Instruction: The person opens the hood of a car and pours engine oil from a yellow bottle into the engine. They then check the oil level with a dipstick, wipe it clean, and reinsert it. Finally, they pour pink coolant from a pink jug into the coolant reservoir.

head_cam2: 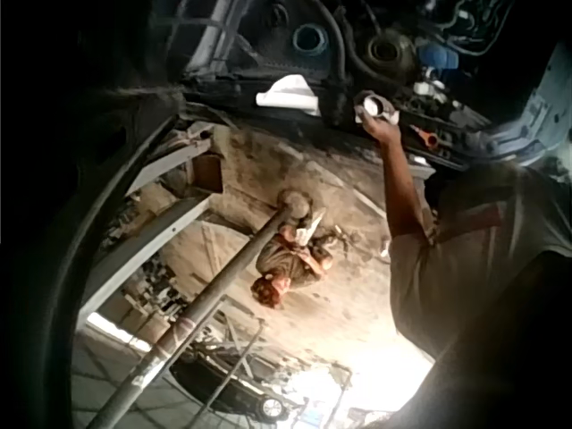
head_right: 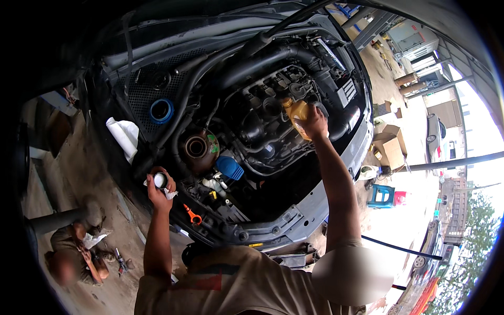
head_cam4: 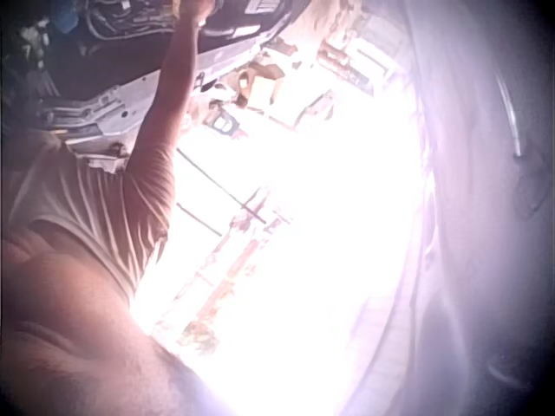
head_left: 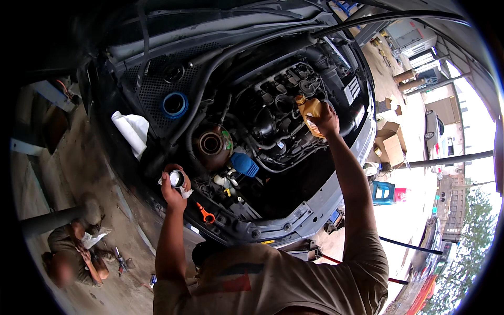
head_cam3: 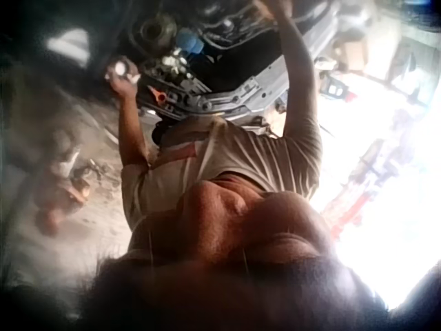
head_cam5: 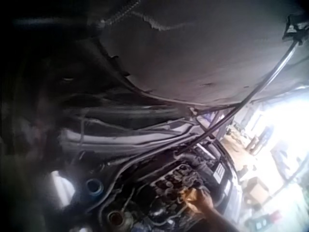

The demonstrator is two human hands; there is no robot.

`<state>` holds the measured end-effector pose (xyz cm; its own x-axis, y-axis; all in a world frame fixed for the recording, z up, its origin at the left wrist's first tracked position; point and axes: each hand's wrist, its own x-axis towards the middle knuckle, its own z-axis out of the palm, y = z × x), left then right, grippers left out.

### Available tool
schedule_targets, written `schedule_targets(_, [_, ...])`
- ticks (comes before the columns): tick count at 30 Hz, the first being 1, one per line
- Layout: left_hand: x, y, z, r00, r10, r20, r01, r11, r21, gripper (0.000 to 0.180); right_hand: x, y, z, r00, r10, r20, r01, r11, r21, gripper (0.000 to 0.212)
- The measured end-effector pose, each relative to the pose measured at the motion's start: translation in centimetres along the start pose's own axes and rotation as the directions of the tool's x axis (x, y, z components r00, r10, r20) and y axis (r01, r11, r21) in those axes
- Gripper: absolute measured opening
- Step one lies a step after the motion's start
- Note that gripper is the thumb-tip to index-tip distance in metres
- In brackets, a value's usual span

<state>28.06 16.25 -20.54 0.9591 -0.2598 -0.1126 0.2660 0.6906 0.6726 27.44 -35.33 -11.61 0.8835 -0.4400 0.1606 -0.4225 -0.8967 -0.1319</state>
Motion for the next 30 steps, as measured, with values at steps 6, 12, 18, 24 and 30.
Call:
schedule_targets(6, [-0.2,0.1,0.0,1.000,0.006,0.010,-0.006,1.000,0.020,0.049,0.2,0.2,0.5,1.000,-0.010,-0.005,0.010,1.000,0.015,0.070])
schedule_targets(12, [0.2,-0.2,0.3,1.000,0.016,0.010,-0.016,0.999,0.031,0.046,0.4,0.8,0.4,1.000,-0.024,-0.019,0.024,1.000,0.007,0.067])
schedule_targets(18, [-0.4,-0.5,-0.5,1.000,0.021,-0.012,-0.020,0.996,0.082,0.043,-0.5,-0.2,-0.5,0.982,0.068,-0.175,-0.064,0.998,0.029,0.065])
schedule_targets(24, [-1.9,-0.1,4.5,0.999,0.041,0.024,-0.047,0.933,0.357,0.022,-8.7,-1.4,-3.0,0.903,0.130,-0.411,0.005,0.951,0.310,0.072])
schedule_targets(30, [-4.9,1.9,13.8,0.888,0.166,0.430,-0.458,0.420,0.783,0.039,-22.7,-6.6,-6.0,0.947,0.102,-0.304,0.075,0.850,0.521,0.068])
